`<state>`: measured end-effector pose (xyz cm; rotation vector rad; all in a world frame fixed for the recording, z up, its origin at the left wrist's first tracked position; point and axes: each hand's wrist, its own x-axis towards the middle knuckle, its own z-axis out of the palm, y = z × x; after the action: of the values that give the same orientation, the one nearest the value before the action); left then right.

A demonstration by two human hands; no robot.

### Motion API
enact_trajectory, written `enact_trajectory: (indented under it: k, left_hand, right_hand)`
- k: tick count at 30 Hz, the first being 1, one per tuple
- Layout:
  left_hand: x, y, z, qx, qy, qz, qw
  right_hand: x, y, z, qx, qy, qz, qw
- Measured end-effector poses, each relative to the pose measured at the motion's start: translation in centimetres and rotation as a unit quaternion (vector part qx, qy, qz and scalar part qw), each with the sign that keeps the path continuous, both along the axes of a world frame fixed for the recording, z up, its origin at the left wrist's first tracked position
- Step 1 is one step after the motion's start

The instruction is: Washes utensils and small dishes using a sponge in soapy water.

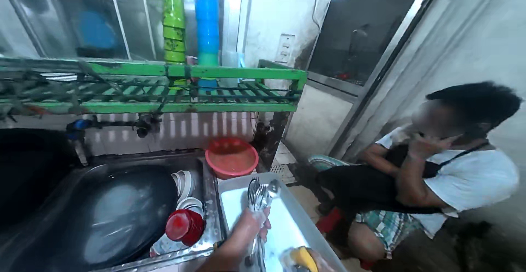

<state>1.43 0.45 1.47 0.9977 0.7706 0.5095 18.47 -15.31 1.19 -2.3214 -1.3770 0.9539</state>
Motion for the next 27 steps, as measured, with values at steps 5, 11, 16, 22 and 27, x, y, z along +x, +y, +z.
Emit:
enact_trajectory:
  k: [5, 11, 16, 22, 27]
  left_hand:
    - [-1.0, -0.3, 0.2, 0.003, 0.06, -0.061, 0.996]
    - [-1.3, -1.2, 0.4, 0.058, 0.081, -0.111, 0.989]
    - [-2.2, -0.3, 0.6, -0.107, -0.02, -0.176, 0.978]
    - [-1.1, -0.1, -0.1, -0.129, 0.002, -0.071, 0.989]
    - [-0.7, -0.7, 0.4, 0.024, 0.138, -0.006, 0.99]
  right_hand:
    - [-2.1, 1.2, 4.4, 0.253, 0.277, -0.229, 0.898]
    - [-0.4, 5.7, 7.5, 0.318, 0.357, -0.276, 0.834]
    - [0.2, 5.2, 4.9, 0.338, 0.448, -0.223, 0.797]
    - [1.0, 5.2, 3.7, 0.318, 0.484, -0.207, 0.789]
    - [-3.5, 5.4, 5.0, 0.22, 0.313, -0.172, 0.908]
